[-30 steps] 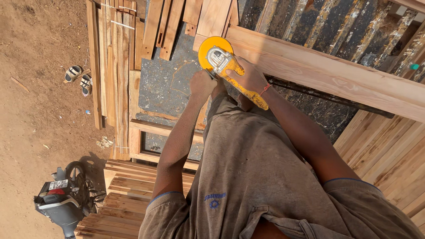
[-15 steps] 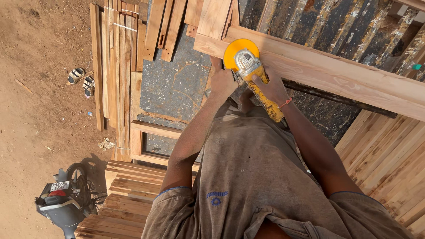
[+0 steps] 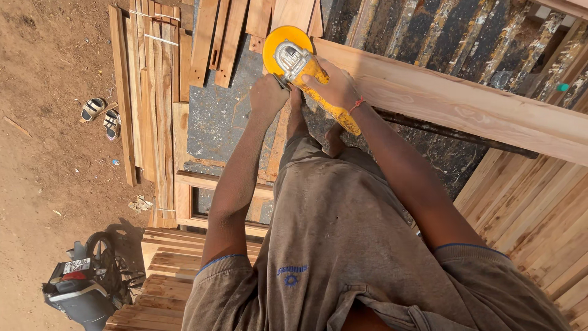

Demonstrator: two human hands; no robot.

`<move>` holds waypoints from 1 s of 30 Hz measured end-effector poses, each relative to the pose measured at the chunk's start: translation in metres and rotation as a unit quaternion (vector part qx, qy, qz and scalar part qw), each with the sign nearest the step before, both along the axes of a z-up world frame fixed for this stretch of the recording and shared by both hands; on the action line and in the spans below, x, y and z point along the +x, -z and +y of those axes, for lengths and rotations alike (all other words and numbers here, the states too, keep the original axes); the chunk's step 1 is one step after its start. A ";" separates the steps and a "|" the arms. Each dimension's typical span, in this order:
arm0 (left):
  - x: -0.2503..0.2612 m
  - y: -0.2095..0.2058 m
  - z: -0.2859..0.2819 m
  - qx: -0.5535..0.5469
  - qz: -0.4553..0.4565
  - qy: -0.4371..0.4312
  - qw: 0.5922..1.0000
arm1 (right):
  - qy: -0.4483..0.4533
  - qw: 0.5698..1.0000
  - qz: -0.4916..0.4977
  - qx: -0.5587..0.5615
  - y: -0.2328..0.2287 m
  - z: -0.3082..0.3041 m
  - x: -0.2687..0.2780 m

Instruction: The person uses a yellow angle grinder with a sanding disc to smooth the surfaces of a rectangular wooden frame. They move the tool along the edges and corners, then flip the frame to sand the other side.

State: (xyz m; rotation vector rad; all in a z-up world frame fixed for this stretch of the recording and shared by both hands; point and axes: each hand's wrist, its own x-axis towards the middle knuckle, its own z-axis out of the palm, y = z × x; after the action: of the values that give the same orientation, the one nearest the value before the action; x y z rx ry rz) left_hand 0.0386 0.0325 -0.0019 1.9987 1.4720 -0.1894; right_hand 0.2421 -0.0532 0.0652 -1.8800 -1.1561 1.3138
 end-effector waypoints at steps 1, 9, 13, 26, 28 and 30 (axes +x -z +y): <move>-0.004 -0.005 -0.012 -0.029 0.013 -0.001 0.999 | 0.008 1.000 0.010 -0.006 -0.001 -0.009 -0.005; 0.009 0.012 -0.080 -0.020 0.049 0.082 0.995 | 0.038 0.998 0.011 -0.056 0.005 -0.089 0.002; 0.044 0.009 -0.109 -0.046 0.024 0.104 0.993 | 0.066 0.995 -0.019 -0.074 0.010 -0.133 0.026; 0.208 0.033 -0.220 -0.043 -0.078 0.317 0.944 | 0.281 0.958 0.010 -0.057 0.012 -0.301 0.102; 0.224 0.034 -0.219 -0.032 -0.093 0.343 0.934 | 0.315 0.947 0.000 -0.066 0.011 -0.307 0.104; 0.231 0.024 -0.208 -0.030 -0.098 0.364 0.926 | 0.336 0.941 0.000 -0.048 0.005 -0.295 0.101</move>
State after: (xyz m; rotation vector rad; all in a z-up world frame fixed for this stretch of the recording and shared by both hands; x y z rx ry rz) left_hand 0.2700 -0.1751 -0.0261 2.3481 0.5402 -0.3257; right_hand 0.3432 -0.3487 0.0602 -2.0749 -0.3714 0.9826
